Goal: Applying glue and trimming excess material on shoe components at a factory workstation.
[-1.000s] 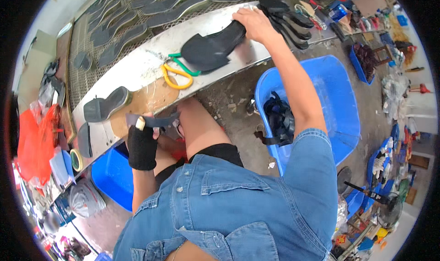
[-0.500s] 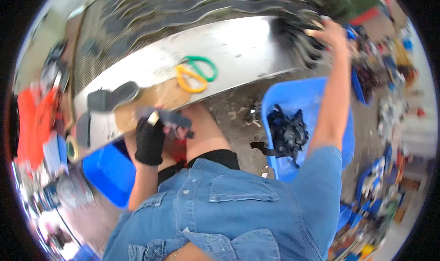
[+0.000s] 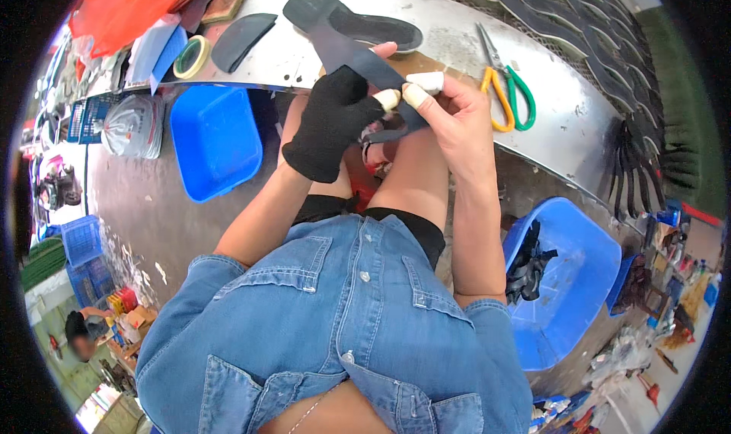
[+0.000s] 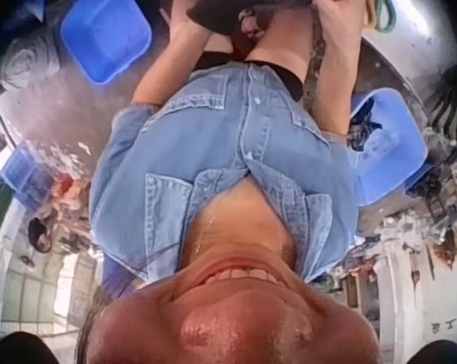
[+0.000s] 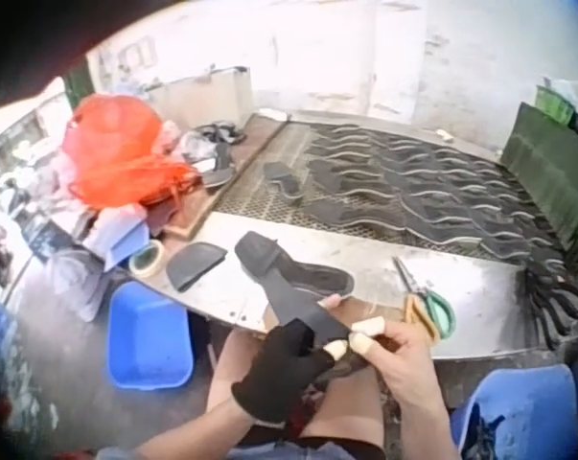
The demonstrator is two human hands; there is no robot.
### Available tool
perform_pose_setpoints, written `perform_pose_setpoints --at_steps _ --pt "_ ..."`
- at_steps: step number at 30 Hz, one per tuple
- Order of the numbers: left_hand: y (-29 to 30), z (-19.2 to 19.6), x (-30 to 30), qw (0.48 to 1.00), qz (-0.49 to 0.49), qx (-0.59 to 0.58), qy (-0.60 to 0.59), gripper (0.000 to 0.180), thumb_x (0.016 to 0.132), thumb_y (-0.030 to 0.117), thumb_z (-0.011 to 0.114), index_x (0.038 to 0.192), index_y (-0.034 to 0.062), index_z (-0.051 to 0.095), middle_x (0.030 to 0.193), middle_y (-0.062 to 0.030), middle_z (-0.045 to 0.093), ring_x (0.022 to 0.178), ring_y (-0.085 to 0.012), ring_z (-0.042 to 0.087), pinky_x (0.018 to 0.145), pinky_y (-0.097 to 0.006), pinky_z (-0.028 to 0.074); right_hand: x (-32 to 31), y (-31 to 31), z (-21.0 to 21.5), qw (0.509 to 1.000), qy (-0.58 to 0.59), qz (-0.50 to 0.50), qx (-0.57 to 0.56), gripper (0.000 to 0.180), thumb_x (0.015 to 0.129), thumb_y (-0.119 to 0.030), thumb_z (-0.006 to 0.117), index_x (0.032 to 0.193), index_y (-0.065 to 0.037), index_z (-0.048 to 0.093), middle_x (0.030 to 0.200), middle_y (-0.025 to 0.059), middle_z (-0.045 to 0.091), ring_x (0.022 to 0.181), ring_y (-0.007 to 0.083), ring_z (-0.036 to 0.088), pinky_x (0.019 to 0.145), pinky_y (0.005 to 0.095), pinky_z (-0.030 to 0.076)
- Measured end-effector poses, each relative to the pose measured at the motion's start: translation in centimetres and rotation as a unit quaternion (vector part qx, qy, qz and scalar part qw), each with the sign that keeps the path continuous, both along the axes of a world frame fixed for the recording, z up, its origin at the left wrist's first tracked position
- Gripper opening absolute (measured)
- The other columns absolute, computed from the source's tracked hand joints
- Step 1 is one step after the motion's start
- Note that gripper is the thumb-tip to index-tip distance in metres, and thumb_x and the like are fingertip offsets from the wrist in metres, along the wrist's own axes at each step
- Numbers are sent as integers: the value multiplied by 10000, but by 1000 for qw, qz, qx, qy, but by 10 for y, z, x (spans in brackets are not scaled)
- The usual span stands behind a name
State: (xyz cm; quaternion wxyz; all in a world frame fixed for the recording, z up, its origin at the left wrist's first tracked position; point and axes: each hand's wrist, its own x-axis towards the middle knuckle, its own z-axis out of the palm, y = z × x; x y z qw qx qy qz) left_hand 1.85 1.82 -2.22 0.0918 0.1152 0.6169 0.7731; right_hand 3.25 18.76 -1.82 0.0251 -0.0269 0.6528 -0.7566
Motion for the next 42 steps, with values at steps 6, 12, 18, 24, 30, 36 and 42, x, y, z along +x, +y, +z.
perform_pose_setpoints --at_steps 6,12,18,24,30,36,42 --pt "-31 4 1 991 26 41 -128 246 894 162 585 1062 -11 633 762 -36 623 623 -67 540 582 -191 434 4 -32 7 1000 8 -4 -16 131 854 -66 637 958 12 654 867 57 671 766 86 623 647 226 506" --pt "-54 7 24 981 -14 0 -195 177 860 210 641 883 34 631 693 -22 585 563 -84 548 443 -192 415 27 -59 28 887 228 -169 365 150 728 -31 687 877 -16 669 770 70 570 601 145 565 533 251 429" --pt "-50 -1 34 995 -40 46 -84 126 882 111 592 924 -3 624 789 -49 639 672 -64 593 556 -185 472 51 -57 13 979 144 -85 116 183 775 26 652 956 12 674 916 69 633 741 115 618 640 217 477" --pt "-48 3 36 982 -132 46 -124 193 879 85 585 1044 -4 629 879 -57 657 752 -82 618 637 -200 517 59 -43 14 974 124 -99 164 193 764 42 660 954 17 682 875 55 644 731 95 611 619 206 472" --pt "-43 -1 22 984 -150 50 -87 187 857 52 614 1030 -18 632 876 -81 661 766 -113 639 670 -235 535 53 -41 29 944 113 -113 289 156 789 -6 673 942 22 682 787 -1 617 702 41 549 602 173 413" --pt "-42 11 18 985 -114 51 -119 148 856 35 610 990 -25 625 880 -101 658 800 -171 662 669 -230 550 44 -39 30 967 115 -98 203 148 770 -19 660 912 9 689 735 55 648 647 90 621 582 215 471" --pt "-40 8 17 983 -120 35 -133 141 863 44 605 985 -25 621 889 -113 661 815 -194 671 663 -254 563 44 -37 38 961 118 -81 235 134 767 -14 655 894 21 679 716 66 630 610 110 613 553 218 462"
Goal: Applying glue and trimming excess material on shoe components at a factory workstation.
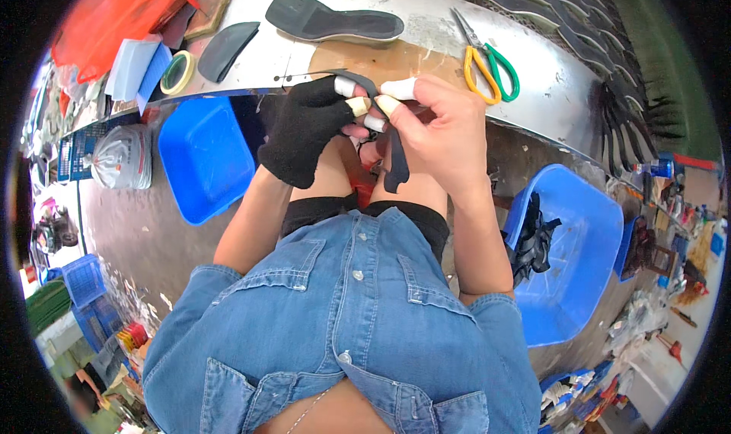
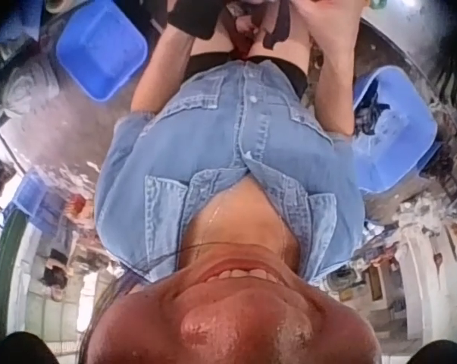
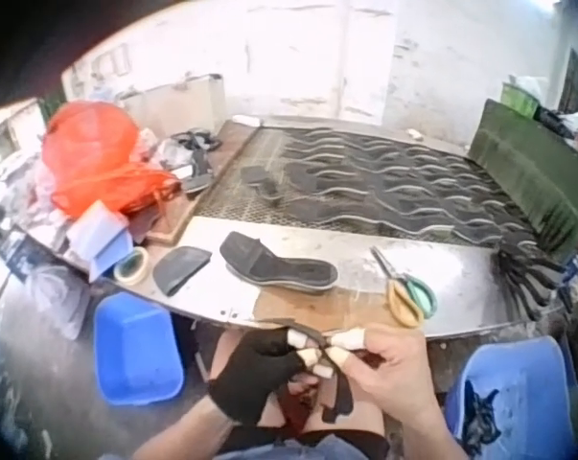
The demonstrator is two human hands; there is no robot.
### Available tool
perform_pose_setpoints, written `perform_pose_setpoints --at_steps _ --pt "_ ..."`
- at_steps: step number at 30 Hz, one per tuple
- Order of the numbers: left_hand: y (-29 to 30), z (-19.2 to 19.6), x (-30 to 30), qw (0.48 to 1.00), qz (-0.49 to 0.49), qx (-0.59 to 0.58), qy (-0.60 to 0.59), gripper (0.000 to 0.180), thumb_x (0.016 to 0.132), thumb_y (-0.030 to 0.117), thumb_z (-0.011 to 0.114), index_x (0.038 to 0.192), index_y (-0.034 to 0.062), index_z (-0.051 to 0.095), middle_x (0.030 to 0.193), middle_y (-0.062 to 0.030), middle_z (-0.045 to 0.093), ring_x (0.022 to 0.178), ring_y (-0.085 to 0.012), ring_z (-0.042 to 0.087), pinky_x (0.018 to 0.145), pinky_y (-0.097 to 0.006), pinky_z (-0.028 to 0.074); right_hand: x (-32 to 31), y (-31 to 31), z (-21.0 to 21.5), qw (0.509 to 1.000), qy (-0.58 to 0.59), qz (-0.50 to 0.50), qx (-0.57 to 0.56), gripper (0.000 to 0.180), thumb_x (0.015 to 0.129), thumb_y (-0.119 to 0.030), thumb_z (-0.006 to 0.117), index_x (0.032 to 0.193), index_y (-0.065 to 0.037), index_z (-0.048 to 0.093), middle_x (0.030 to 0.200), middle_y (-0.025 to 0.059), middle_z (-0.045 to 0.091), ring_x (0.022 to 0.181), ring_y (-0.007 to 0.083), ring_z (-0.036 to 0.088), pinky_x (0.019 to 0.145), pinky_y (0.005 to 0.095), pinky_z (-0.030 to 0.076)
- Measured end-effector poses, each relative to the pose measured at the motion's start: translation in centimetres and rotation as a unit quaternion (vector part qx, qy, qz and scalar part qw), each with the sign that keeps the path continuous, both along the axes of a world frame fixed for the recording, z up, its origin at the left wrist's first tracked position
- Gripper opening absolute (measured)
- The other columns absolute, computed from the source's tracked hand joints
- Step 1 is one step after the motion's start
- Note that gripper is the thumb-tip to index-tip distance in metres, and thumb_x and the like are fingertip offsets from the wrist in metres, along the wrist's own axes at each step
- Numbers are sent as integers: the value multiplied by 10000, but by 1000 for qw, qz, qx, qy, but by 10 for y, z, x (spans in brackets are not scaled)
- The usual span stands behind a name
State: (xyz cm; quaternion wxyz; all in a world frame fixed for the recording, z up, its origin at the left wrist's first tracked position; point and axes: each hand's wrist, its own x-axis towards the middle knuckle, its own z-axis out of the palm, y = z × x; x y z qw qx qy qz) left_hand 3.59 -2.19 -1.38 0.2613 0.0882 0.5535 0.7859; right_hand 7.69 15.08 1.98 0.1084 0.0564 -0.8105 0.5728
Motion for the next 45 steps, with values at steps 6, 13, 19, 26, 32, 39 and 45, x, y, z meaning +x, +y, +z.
perform_pose_setpoints --at_steps 6,13,19,26,32,39,45 --pt "1 10 2 1000 3 -23 0 163 866 62 610 999 -30 627 882 -127 669 818 -203 675 661 -254 561 -2 8 11 984 40 20 174 156 764 -11 659 917 10 679 730 51 617 631 96 575 554 220 432" --pt "5 7 -3 999 -16 -35 15 140 865 63 608 965 -30 639 860 -102 662 788 -161 665 646 -232 548 0 15 6 991 34 19 127 140 751 -24 635 875 36 663 716 69 629 573 130 620 516 234 463" --pt "29 -25 6 998 0 42 49 113 834 84 618 927 22 604 822 -83 646 686 -128 603 583 -225 485 11 45 -35 986 -39 -45 -153 172 808 -67 628 962 -5 669 805 28 664 651 69 596 574 199 461" --pt "6 -28 -4 989 -2 138 -50 162 930 181 471 1034 68 525 697 -43 567 417 -70 416 366 -187 305 197 349 -129 803 27 -350 -481 212 888 -182 585 1039 -33 594 952 83 653 829 164 589 739 274 432" --pt "-17 -48 -47 990 -60 95 80 228 905 137 524 1104 27 544 881 -94 633 699 -114 600 611 -222 475 378 467 -161 801 -278 -446 286 231 766 -268 626 723 -47 680 767 136 659 728 220 640 578 334 489" --pt "-17 26 -35 914 -65 -115 385 138 874 18 445 988 46 518 977 -176 654 824 -181 633 733 -281 513 163 301 -73 888 -211 -374 166 365 873 -165 603 1200 -7 578 1030 105 654 842 154 611 734 268 477" --pt "-32 32 -33 957 -128 64 253 344 744 -60 359 1040 40 503 902 -156 637 823 -167 607 657 -246 481 -8 49 -12 993 -30 65 -97 346 953 -244 487 1154 19 585 1121 96 620 1029 170 578 903 301 445"
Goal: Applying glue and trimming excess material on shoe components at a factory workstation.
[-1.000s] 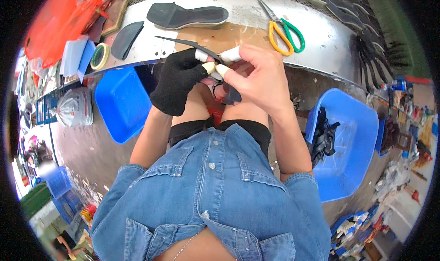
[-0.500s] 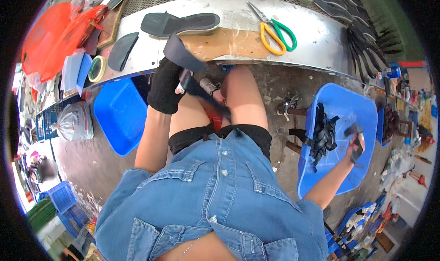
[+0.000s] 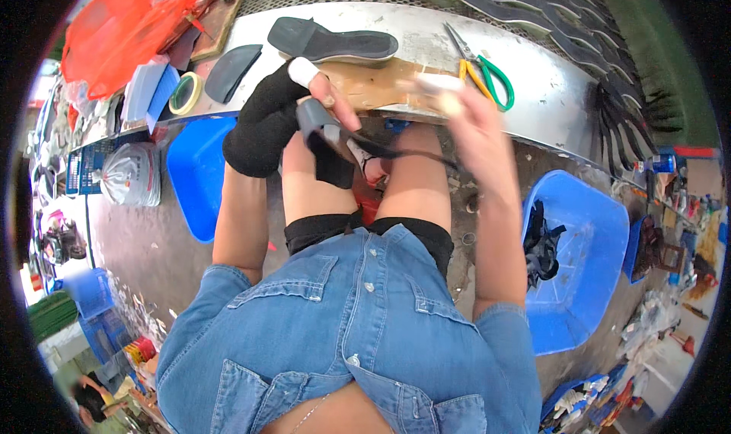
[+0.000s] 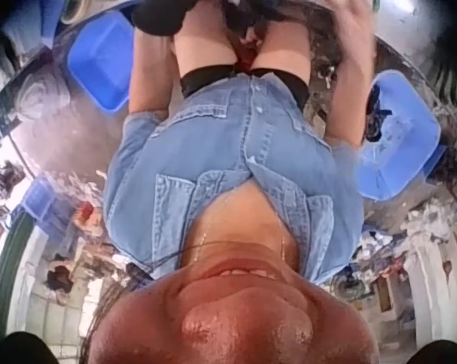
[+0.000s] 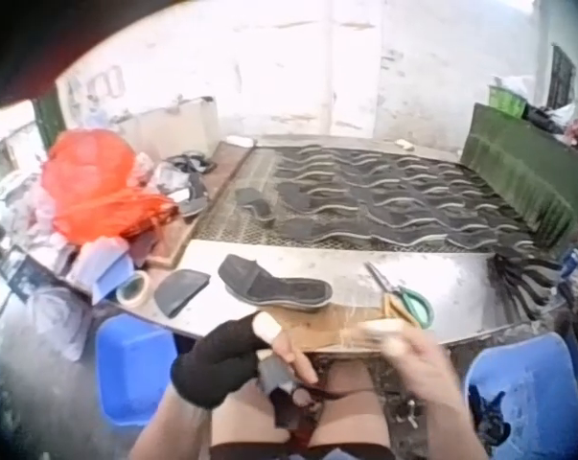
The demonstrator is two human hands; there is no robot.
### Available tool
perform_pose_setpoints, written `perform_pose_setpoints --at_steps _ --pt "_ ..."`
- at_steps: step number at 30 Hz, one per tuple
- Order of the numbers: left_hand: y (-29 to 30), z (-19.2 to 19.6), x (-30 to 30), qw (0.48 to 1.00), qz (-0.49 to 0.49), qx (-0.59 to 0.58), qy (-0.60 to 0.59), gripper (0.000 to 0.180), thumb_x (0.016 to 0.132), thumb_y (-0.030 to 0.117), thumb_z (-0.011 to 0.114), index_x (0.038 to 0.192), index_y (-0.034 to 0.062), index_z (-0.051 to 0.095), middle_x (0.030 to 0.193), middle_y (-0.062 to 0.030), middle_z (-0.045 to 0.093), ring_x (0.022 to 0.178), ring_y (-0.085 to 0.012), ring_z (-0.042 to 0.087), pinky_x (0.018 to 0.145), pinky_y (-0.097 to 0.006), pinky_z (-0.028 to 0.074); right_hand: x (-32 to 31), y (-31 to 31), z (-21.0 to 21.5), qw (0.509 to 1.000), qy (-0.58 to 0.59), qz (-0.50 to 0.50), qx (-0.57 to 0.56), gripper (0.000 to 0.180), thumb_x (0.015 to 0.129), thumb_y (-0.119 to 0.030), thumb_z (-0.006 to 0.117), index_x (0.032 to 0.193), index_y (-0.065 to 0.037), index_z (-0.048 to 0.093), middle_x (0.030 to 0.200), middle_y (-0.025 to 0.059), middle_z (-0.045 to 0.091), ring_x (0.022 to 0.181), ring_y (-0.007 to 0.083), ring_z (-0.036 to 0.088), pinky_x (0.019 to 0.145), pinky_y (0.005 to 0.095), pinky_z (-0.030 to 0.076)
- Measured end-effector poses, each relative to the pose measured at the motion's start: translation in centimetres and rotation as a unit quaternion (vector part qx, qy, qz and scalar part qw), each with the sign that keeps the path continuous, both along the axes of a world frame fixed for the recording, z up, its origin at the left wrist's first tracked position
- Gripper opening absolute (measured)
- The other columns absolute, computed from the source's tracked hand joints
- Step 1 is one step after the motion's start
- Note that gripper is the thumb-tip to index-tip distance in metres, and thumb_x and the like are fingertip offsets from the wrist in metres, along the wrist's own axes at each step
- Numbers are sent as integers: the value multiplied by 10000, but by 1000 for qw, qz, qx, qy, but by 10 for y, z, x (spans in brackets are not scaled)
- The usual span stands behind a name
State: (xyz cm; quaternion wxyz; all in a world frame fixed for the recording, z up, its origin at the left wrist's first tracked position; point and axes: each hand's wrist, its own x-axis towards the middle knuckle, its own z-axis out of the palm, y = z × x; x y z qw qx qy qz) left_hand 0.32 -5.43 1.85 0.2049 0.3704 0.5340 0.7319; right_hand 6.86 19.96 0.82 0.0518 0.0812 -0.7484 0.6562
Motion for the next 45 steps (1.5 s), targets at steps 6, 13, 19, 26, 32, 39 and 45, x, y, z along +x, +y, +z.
perform_pose_setpoints --at_steps 6,13,19,26,32,39,45 --pt "-44 -16 -10 994 56 92 -17 95 901 139 494 931 48 490 930 -173 595 757 -183 571 623 -257 471 -16 -74 -22 878 -265 308 -253 274 903 -303 586 1046 -70 609 809 -28 591 682 33 526 529 155 400" --pt "-57 -53 0 970 99 184 -122 58 874 85 535 904 68 488 1039 -140 524 909 -207 550 816 -306 452 -21 -108 -20 827 -273 363 -332 417 887 -280 600 1147 40 539 911 78 627 516 93 551 392 180 387" --pt "-52 -60 -8 960 68 263 -71 145 871 153 586 955 83 492 1146 -154 473 1175 -279 421 959 -395 398 -19 -132 -39 717 -302 468 -420 485 914 -338 538 1242 15 482 1129 125 609 934 133 584 806 242 463" --pt "-89 -50 0 914 337 93 -205 196 944 241 488 907 57 545 1051 -130 561 930 -221 581 825 -338 477 -25 -124 -32 824 -256 314 -395 199 870 -178 596 976 -11 579 964 123 640 847 166 620 747 308 511" --pt "-116 -31 46 972 11 -141 -189 553 908 529 455 1022 4 585 847 -74 595 726 -139 559 670 -262 455 -58 -85 -4 956 -162 244 -14 87 853 -65 576 921 -14 557 785 15 592 691 58 550 583 210 440" --pt "-20 -107 48 896 27 137 -422 647 874 584 481 1209 31 512 928 -49 579 777 -129 542 675 -225 441 -69 -79 22 912 -141 363 130 76 826 -32 592 880 -13 542 746 -6 569 666 38 517 586 204 417" --pt "7 -57 32 868 51 266 -416 599 900 494 510 1264 23 448 913 -60 569 699 -112 503 637 -227 417 -77 -46 10 905 -222 363 10 135 795 -8 601 915 -19 541 726 -2 588 627 38 521 550 198 400"
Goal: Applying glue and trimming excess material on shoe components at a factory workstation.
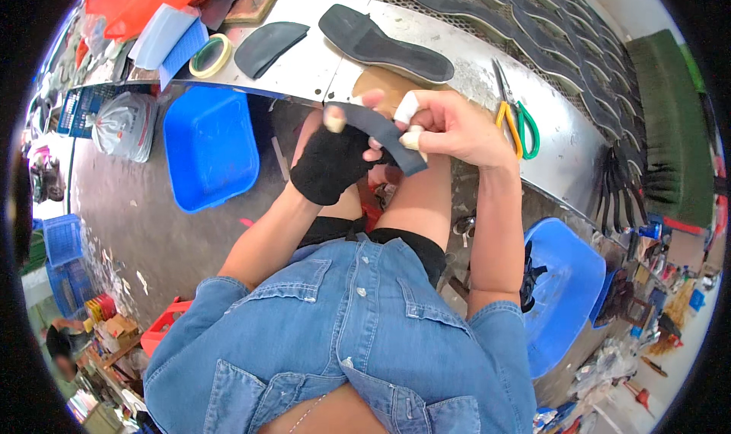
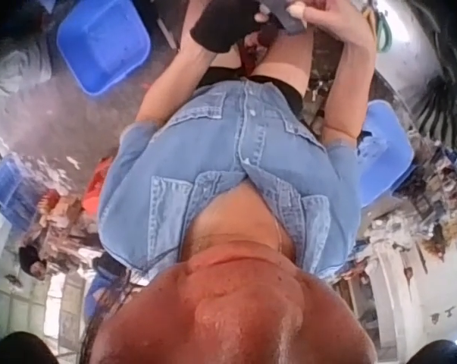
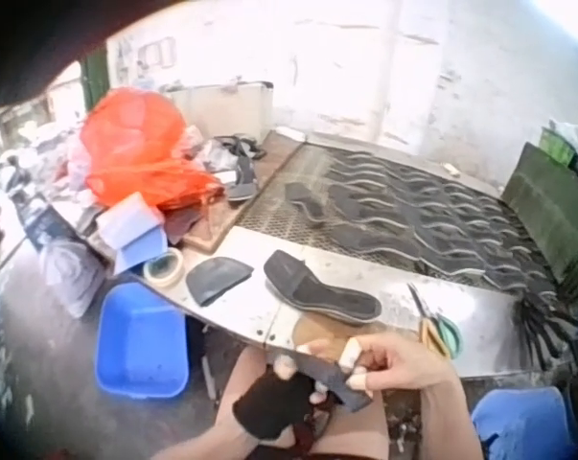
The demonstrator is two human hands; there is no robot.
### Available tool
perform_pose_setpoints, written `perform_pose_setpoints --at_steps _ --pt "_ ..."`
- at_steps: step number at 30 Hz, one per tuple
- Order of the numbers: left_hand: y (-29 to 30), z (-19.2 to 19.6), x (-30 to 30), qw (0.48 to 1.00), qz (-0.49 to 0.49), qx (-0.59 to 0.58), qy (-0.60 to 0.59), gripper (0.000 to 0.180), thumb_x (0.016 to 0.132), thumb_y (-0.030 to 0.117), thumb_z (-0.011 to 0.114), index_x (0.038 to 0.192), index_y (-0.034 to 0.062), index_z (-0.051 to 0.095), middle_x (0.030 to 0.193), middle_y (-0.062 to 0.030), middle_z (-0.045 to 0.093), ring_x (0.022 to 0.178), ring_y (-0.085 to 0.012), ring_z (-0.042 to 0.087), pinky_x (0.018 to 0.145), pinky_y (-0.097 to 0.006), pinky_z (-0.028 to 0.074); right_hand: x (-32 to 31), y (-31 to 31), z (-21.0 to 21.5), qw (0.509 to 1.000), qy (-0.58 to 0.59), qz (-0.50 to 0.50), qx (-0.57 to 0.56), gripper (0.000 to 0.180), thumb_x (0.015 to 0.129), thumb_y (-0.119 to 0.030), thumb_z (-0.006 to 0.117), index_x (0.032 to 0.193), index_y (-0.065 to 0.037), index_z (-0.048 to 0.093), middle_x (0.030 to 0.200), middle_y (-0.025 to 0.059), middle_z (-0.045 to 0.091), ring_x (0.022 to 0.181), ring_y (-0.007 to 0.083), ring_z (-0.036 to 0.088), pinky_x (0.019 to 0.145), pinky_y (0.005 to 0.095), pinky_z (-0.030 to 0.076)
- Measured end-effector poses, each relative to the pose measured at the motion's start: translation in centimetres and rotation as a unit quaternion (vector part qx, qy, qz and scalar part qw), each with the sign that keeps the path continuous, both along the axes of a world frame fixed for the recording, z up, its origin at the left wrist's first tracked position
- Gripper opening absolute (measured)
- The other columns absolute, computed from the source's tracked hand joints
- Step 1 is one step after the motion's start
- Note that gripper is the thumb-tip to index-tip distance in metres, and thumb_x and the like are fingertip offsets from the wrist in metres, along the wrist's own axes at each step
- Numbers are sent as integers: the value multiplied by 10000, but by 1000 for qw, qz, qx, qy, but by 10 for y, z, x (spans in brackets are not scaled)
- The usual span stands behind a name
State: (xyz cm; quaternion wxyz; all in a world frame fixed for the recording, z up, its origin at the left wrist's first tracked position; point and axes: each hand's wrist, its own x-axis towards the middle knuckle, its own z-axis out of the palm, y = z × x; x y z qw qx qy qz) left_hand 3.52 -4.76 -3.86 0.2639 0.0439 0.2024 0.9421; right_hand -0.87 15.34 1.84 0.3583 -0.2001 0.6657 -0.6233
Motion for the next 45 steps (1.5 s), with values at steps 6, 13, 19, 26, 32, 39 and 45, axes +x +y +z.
perform_pose_setpoints --at_steps 6,13,19,26,32,39,45 --pt "-12 -2 1 952 9 -306 15 367 956 280 483 1125 -32 574 690 -40 573 580 -70 487 492 -170 376 -17 3 -5 995 64 -72 31 265 751 -31 656 996 -23 556 731 -21 575 627 32 507 565 191 392" --pt "-33 35 0 951 137 -275 -27 336 955 221 483 1132 -49 576 776 -76 632 580 -85 559 508 -182 440 -67 -9 -58 706 552 -271 351 597 615 -211 783 1132 -29 548 1034 162 544 963 313 520 835 392 433" --pt "-55 -4 -26 960 151 -231 50 333 949 195 480 1182 -36 536 853 -48 577 694 -125 548 572 -224 443 -22 -12 -15 903 269 -332 51 615 663 -127 760 1218 -30 514 1115 123 579 1022 204 575 911 326 433" --pt "12 37 -55 996 86 -28 -4 390 919 293 541 1228 61 497 894 -96 586 774 -190 579 685 -313 507 42 -29 25 881 453 -137 8 489 646 -177 778 1086 -40 613 1090 117 622 1044 274 568 899 349 442" --pt "24 40 -51 996 83 10 -43 363 917 320 545 1196 88 523 864 -85 613 763 -217 603 655 -346 533 67 -33 4 770 555 -305 79 610 642 -290 774 1166 -41 588 1034 139 619 933 308 576 808 383 456" --pt "41 41 -52 975 127 -140 -114 334 914 356 565 1038 46 538 802 -68 576 633 -157 532 554 -273 464 64 -3 -10 842 409 -347 60 473 704 -17 639 1169 -5 551 1153 112 591 1079 258 564 943 365 424" --pt "13 25 -68 985 131 -114 -20 376 954 295 498 1192 4 502 872 -98 596 629 -118 527 437 -167 388 39 44 -36 761 -44 -469 -446 548 847 -285 665 1292 -73 427 1261 81 517 1167 232 507 991 417 420"
